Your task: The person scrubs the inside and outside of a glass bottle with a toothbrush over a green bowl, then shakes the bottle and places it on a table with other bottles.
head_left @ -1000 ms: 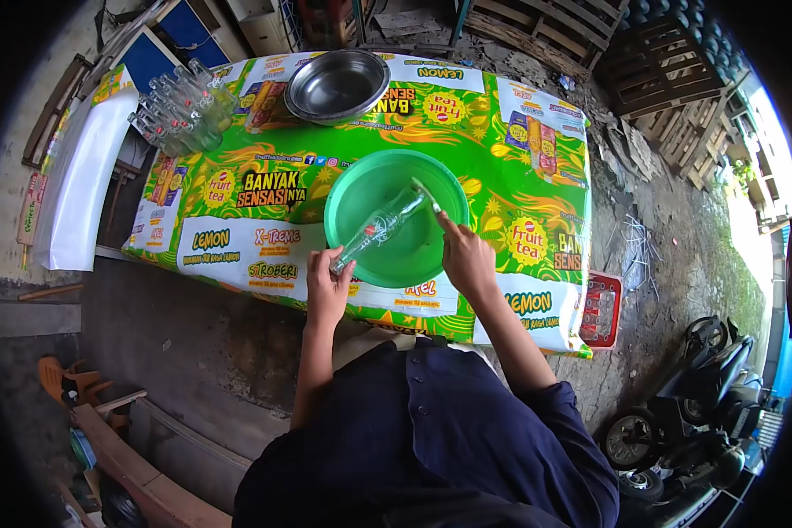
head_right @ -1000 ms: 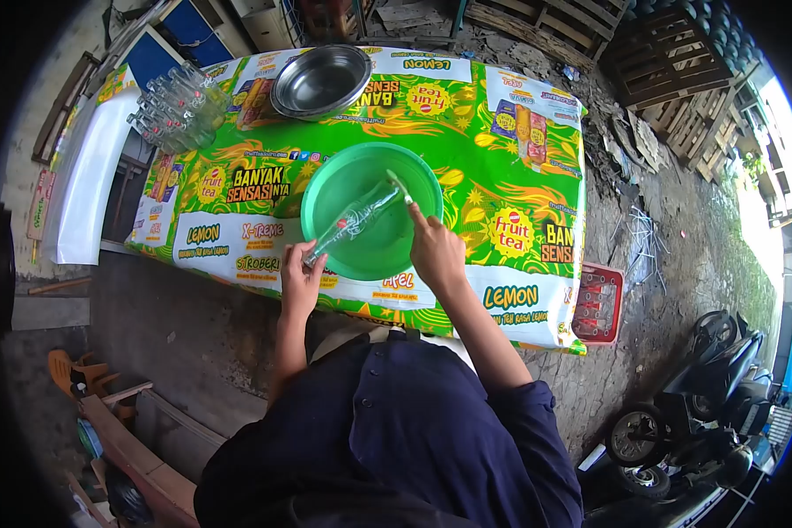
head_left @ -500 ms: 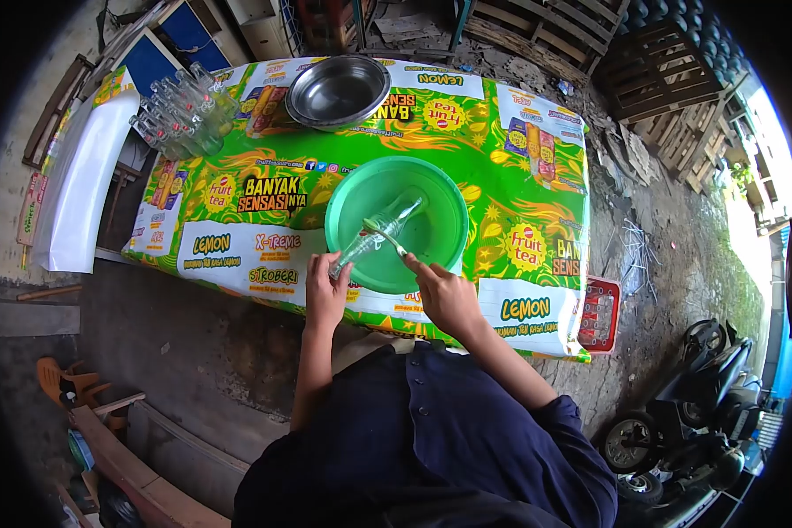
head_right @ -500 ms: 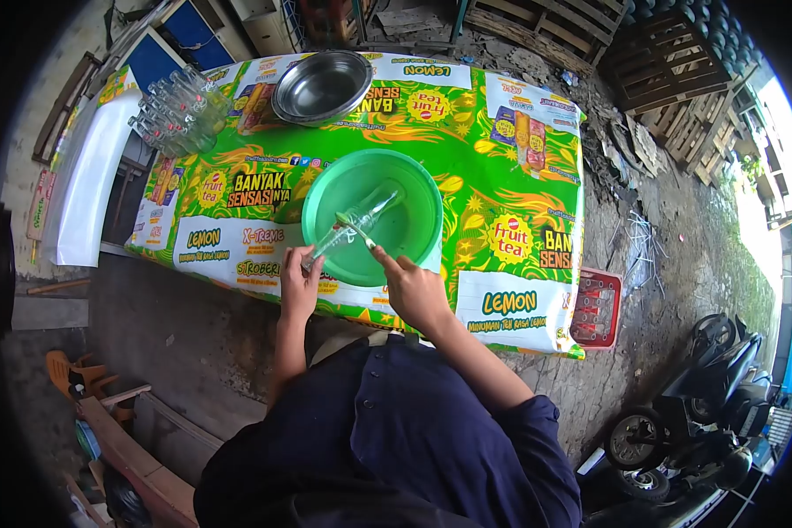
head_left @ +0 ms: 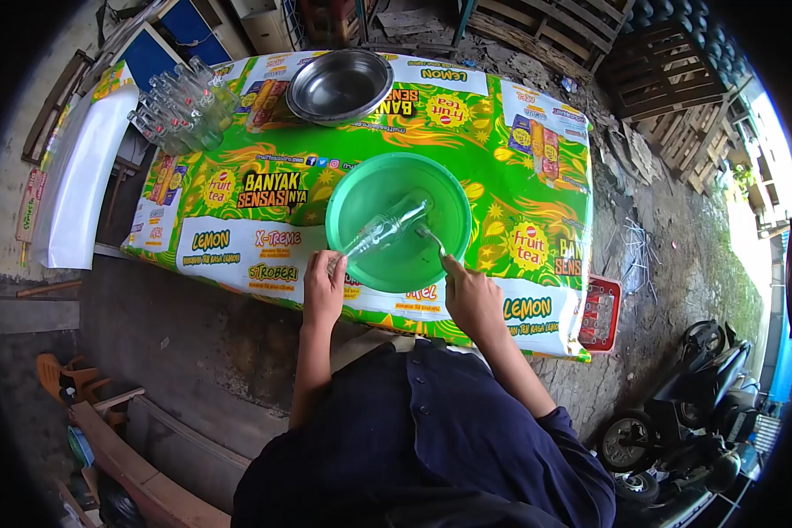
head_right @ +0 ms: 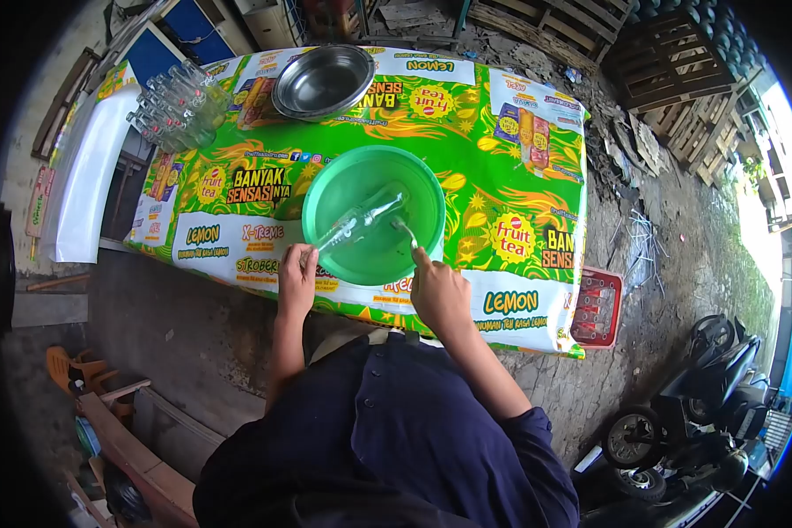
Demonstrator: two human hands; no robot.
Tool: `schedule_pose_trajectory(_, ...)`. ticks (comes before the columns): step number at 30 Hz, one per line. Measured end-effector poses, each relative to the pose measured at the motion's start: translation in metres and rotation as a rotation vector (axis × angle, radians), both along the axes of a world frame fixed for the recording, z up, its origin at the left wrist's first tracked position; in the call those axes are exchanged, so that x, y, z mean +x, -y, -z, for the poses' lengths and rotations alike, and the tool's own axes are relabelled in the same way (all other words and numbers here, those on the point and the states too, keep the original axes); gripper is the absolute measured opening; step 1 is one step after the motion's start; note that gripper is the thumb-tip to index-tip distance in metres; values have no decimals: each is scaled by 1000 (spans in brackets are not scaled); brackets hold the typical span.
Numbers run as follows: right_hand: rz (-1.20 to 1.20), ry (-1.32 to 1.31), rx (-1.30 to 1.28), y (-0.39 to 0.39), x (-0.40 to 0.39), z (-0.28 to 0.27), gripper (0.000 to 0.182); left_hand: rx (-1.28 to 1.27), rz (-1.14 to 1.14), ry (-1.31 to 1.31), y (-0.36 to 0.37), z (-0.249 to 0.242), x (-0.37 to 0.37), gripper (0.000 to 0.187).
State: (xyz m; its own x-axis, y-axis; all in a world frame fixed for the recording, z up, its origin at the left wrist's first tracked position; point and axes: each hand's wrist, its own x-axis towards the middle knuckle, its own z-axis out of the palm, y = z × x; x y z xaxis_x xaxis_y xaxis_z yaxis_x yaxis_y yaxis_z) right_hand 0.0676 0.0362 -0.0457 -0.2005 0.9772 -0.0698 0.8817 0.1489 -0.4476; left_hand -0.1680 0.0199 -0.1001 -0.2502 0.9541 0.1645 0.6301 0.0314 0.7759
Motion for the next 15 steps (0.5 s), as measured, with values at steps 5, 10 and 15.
schedule_pose_trajectory(5, -68, -139, 6, 16, -12, -17, 34, -87, -11, 80, -2, -3, 0, 23)
schedule_pose_trajectory(10, -140, -77, 43, -2, -15, 2, 38, -94, -8, 60, -4, -1, 1, 24)
schedule_pose_trajectory(15, -7, -13, 132, -32, -11, 30, 36, -93, -13, 91, -4, 2, 1, 24)
